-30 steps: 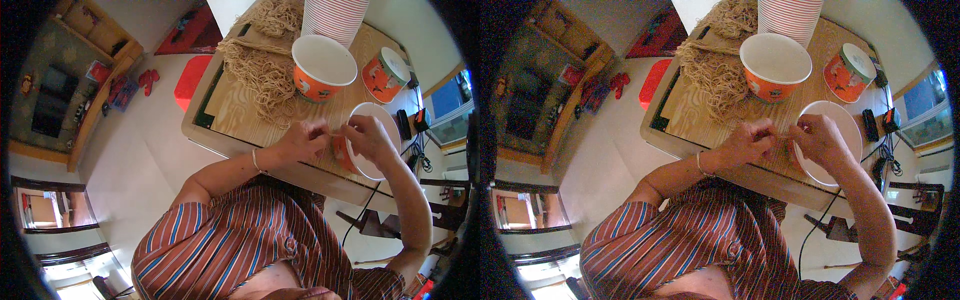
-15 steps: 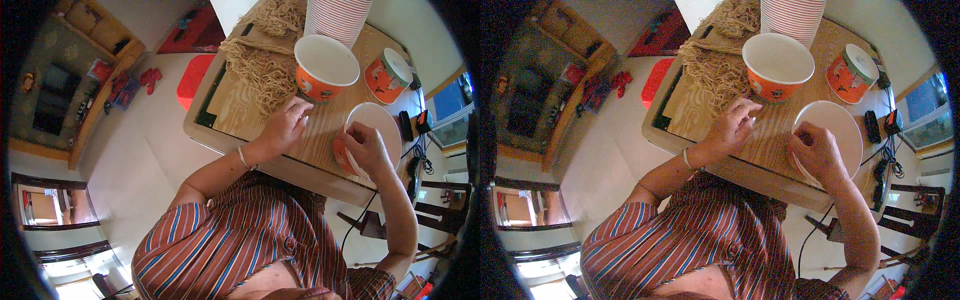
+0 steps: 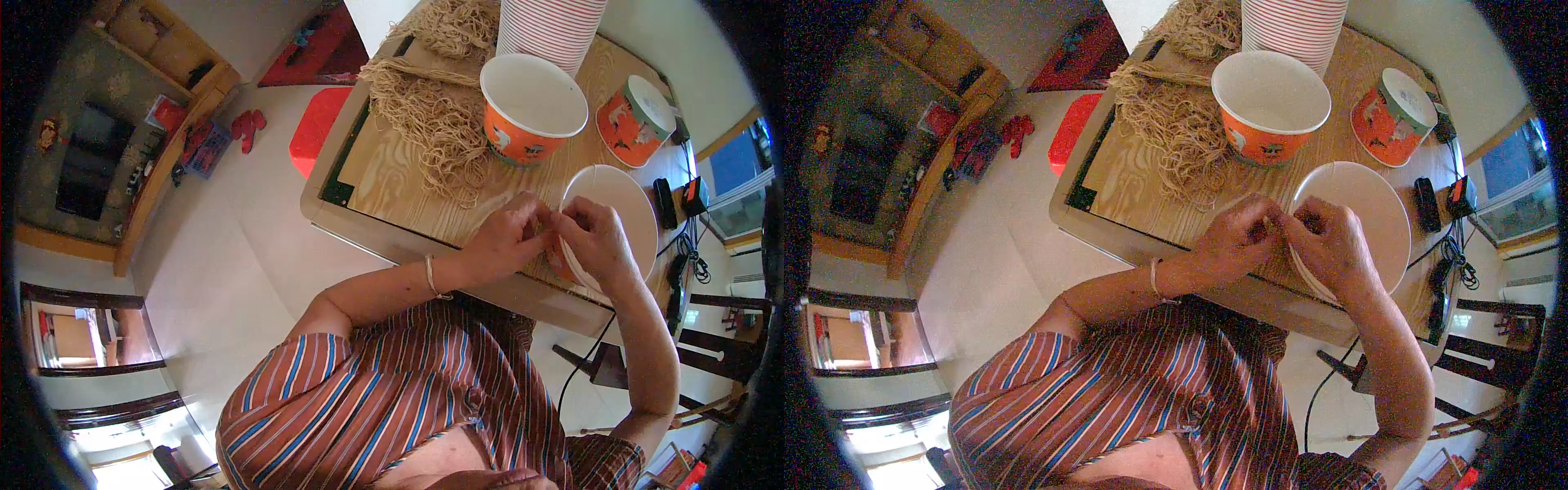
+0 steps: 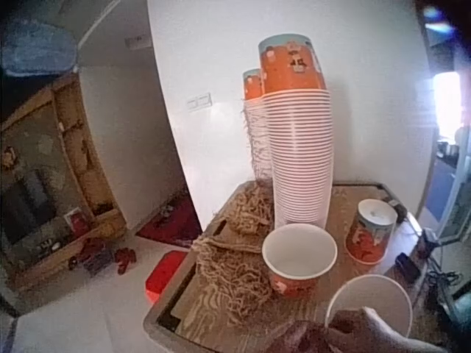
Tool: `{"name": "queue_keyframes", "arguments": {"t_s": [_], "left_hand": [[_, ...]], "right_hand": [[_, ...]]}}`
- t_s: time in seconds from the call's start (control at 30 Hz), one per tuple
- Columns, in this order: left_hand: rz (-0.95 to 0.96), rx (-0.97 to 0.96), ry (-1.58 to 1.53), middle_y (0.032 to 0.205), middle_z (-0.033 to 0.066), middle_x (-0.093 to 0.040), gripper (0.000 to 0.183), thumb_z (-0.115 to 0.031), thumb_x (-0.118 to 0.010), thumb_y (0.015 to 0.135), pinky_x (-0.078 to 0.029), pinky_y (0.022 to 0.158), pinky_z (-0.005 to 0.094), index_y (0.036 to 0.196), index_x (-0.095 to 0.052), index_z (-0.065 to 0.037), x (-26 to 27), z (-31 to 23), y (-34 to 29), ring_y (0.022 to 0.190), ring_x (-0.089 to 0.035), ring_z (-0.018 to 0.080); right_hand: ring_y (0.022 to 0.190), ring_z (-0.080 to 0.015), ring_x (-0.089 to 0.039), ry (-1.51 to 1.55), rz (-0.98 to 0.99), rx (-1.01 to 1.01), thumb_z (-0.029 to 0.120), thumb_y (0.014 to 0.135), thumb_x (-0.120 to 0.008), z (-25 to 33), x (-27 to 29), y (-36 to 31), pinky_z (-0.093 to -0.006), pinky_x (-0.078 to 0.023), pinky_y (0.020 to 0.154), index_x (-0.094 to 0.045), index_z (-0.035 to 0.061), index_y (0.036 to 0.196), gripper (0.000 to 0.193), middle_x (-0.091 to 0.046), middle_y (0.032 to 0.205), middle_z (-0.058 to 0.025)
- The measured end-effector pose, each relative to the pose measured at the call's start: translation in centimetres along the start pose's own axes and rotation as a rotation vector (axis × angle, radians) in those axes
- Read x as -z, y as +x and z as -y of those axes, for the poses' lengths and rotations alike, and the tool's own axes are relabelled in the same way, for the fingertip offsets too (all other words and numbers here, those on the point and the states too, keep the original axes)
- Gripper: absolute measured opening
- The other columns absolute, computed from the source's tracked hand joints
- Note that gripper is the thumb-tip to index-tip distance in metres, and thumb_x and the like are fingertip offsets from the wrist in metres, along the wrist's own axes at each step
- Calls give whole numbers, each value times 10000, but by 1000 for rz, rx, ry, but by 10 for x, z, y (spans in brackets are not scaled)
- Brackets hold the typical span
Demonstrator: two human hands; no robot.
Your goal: Packaging paper cups by adding decorative filler shreds and attaching string handles.
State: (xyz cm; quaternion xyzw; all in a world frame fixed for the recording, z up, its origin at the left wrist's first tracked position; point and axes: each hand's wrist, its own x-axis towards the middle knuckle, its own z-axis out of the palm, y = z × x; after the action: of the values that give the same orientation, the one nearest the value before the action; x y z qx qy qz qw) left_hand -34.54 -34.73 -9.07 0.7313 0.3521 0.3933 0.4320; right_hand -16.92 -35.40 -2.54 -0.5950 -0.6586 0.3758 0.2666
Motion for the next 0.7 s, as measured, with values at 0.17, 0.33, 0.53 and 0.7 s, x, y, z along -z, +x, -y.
{"name": "queue_keyframes", "arguments": {"t_s": [0.17, 0.33, 0.53, 0.7], "left_hand": [[73, 98, -134, 833, 56, -555, 181, -112, -599, 868, -480, 653, 282, 1007, -544, -10, 0, -6, -2, 754, -558, 123], [252, 335, -461, 808, -18, -578, 129, -180, -577, 936, -481, 614, 230, 957, -572, -53, 15, -13, -5, 684, -532, 49], [272, 162, -57, 787, 5, -603, 169, -193, -610, 906, -473, 614, 262, 941, -591, -29, 40, -12, -14, 683, -559, 78], [251, 62, 85, 710, 41, -607, 160, -174, -608, 903, -478, 588, 269, 920, -603, -15, 48, -22, -19, 637, -577, 89]], "right_hand": [[584, -131, -560, -34, -43, -6, 193, 823, -624, -5, 7, -4, -337, -470, 564, -609, -48, 746, 253, -617, 623, -129], [589, -158, -586, -70, -49, 29, 199, 821, -606, 0, 9, -9, -356, -482, 585, -616, -50, 764, 256, -630, 640, -148], [586, -190, -608, -125, -58, 28, 210, 826, -605, 9, 9, -18, -370, -492, 599, -618, -52, 777, 267, -639, 658, -171], [591, -173, -602, -95, -57, 53, 214, 828, -607, 6, 7, -23, -367, -489, 593, -619, -51, 784, 269, -637, 651, -152]]}}
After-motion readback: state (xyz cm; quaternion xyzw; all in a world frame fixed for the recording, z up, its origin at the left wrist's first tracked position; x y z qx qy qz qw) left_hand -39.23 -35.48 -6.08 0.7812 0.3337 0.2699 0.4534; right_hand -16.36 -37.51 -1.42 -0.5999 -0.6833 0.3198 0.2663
